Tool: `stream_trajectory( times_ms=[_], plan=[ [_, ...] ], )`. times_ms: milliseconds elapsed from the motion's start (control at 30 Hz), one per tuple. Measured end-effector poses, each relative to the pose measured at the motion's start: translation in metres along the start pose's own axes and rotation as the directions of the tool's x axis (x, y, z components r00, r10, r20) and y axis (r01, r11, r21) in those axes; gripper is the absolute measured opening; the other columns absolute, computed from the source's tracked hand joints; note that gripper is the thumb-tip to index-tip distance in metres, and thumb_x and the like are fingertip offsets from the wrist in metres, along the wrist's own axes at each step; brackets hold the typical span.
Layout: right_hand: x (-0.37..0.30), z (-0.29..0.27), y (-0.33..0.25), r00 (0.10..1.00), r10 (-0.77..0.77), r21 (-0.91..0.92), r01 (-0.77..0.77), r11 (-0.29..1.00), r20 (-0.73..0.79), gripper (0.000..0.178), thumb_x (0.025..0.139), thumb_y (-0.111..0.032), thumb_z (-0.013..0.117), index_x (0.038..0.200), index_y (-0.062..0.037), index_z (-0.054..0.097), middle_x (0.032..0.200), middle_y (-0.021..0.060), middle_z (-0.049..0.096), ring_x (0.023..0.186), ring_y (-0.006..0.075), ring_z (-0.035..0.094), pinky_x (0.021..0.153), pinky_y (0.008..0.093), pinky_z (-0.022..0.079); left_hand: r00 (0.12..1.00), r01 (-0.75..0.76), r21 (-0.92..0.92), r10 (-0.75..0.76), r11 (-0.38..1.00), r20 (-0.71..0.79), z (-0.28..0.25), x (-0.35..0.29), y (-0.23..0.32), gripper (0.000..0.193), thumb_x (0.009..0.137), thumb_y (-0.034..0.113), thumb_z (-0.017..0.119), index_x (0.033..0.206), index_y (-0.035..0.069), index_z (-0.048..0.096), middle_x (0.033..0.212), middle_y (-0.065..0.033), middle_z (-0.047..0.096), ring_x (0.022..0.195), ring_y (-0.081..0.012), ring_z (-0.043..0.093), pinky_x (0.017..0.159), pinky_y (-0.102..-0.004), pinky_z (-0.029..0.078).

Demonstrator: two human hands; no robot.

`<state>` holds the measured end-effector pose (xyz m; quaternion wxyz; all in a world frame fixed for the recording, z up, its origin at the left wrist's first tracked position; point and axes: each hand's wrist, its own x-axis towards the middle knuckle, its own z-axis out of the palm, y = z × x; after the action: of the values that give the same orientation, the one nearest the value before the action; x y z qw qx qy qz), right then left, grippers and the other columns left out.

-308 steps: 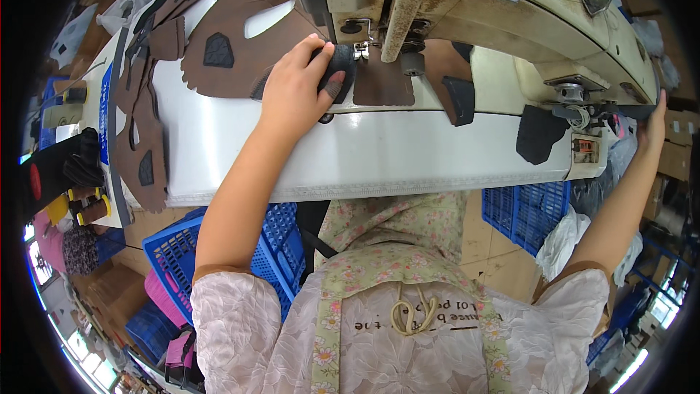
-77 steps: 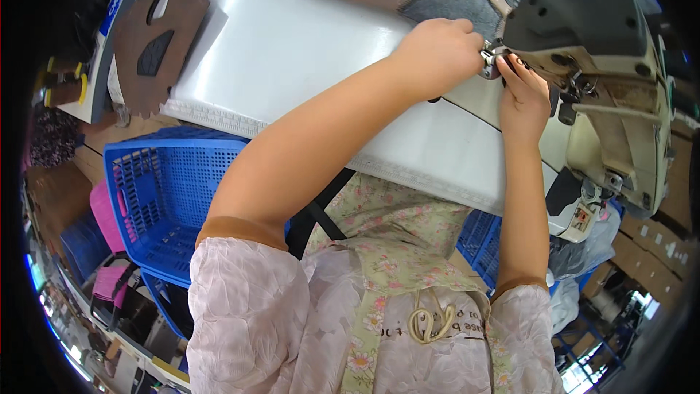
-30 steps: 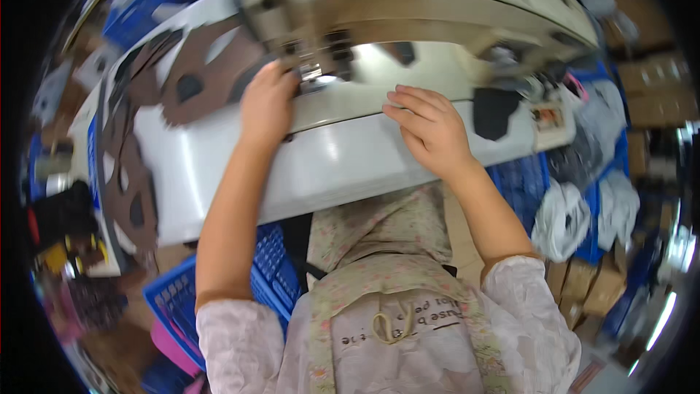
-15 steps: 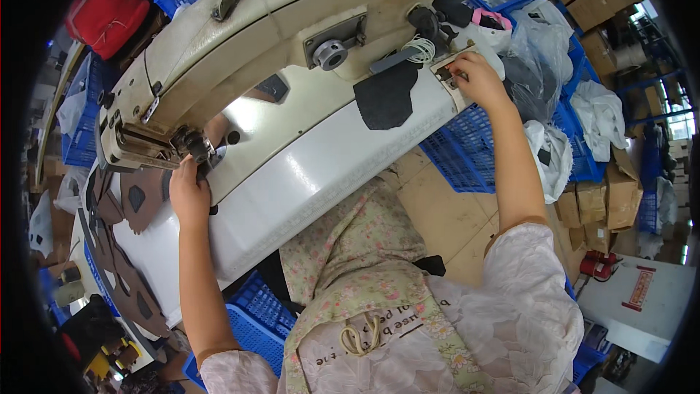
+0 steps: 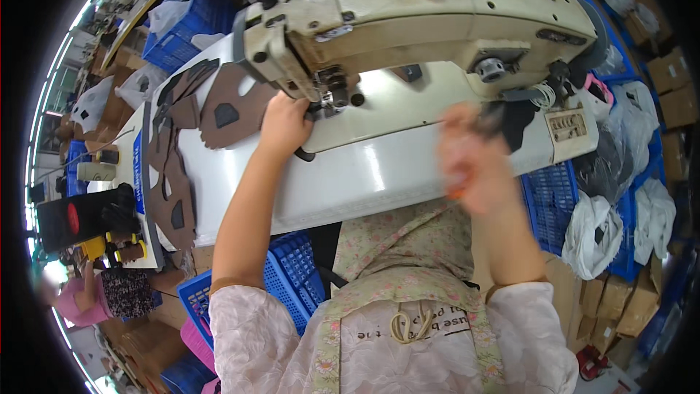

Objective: The recorder uses an industrial sewing machine to stitch together components of a shoe upper.

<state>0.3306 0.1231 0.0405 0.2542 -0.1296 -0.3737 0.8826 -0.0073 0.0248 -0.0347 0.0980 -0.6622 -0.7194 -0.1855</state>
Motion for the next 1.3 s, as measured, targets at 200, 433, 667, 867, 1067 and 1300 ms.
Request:
stream_trajectory(
  times_ms=[200,433,667,867,1067,1300],
  plan=[
    [0.09,0.101,0.113,0.857,-0.474,-0.901,0.353,0.253,0.202,0.086,0.091,-0.021,0.068,0.151,0.0072,0.014,0.092,0.0099,0.066,0.072,0.0186,0.064,0.061,0.0304,0.052,0.97,0.177,-0.244,-0.127,0.953,0.208,-0.013,0.025,0.019,0.023,0.07,0.025,0.068,0.086,0.008,0.069,0.072,-0.015,0.064,0.072,-0.0384,0.062,0.062,-0.0469,0.05],
    [0.121,0.117,0.131,0.729,-0.657,-0.665,0.59,0.458,0.194,0.089,0.091,-0.015,0.068,0.151,0.0058,0.006,0.113,0.0105,0.064,0.071,0.0088,0.053,0.061,0.0216,0.045,0.939,0.341,-0.791,-0.144,0.509,0.312,-0.03,0.006,0.003,0.021,0.072,0.023,0.066,0.088,0.009,0.066,0.085,-0.008,0.065,0.083,-0.0326,0.061,0.068,-0.0443,0.049],
    [0.115,0.073,0.104,0.608,-0.611,-0.775,0.632,-0.014,0.507,0.042,0.082,-0.005,0.071,0.121,-0.0004,0.055,0.09,0.0096,0.067,0.061,0.0126,0.06,0.053,0.0241,0.048,0.983,0.181,-0.288,-0.162,0.94,0.089,0.01,0.016,-0.001,0.018,0.069,0.013,0.066,0.085,0.004,0.069,0.095,-0.0064,0.064,0.1,-0.0299,0.057,0.085,-0.042,0.047],
    [0.088,0.081,0.09,0.694,-0.528,-0.795,0.604,0.057,0.49,0.036,0.079,-0.018,0.078,0.11,-0.0059,0.063,0.083,0.005,0.067,0.058,0.019,0.061,0.055,0.0306,0.05,0.954,0.257,0.06,-0.263,0.965,0.145,0.0,0.023,-0.01,0.025,0.07,0.004,0.061,0.093,0.004,0.072,0.108,-0.0095,0.067,0.101,-0.0313,0.061,0.082,-0.0442,0.052],
    [0.09,0.071,0.16,0.994,-0.068,-0.676,0.107,0.729,0.083,0.04,0.096,-0.04,0.06,0.108,-0.0038,0.05,0.071,0.0063,0.059,0.053,0.0117,0.05,0.047,0.0275,0.04,0.975,0.192,-0.037,-0.195,0.981,-0.108,0.028,0.017,-0.072,0.042,0.075,0.003,0.058,0.115,0.003,0.069,0.125,-0.0149,0.064,0.113,-0.0349,0.057,0.097,-0.0432,0.047],
    [0.177,0.076,0.17,0.869,0.423,0.365,-0.318,0.875,-0.258,0.025,0.104,-0.03,0.047,0.113,-0.0079,0.054,0.101,0.0087,0.062,0.073,0.0099,0.056,0.054,0.0212,0.046,0.909,0.305,-0.241,-0.357,0.921,-0.215,0.035,0.011,-0.07,0.045,0.074,0.002,0.053,0.117,0.0,0.068,0.131,-0.0153,0.061,0.121,-0.0365,0.052,0.106,-0.0414,0.041]
  ],
)
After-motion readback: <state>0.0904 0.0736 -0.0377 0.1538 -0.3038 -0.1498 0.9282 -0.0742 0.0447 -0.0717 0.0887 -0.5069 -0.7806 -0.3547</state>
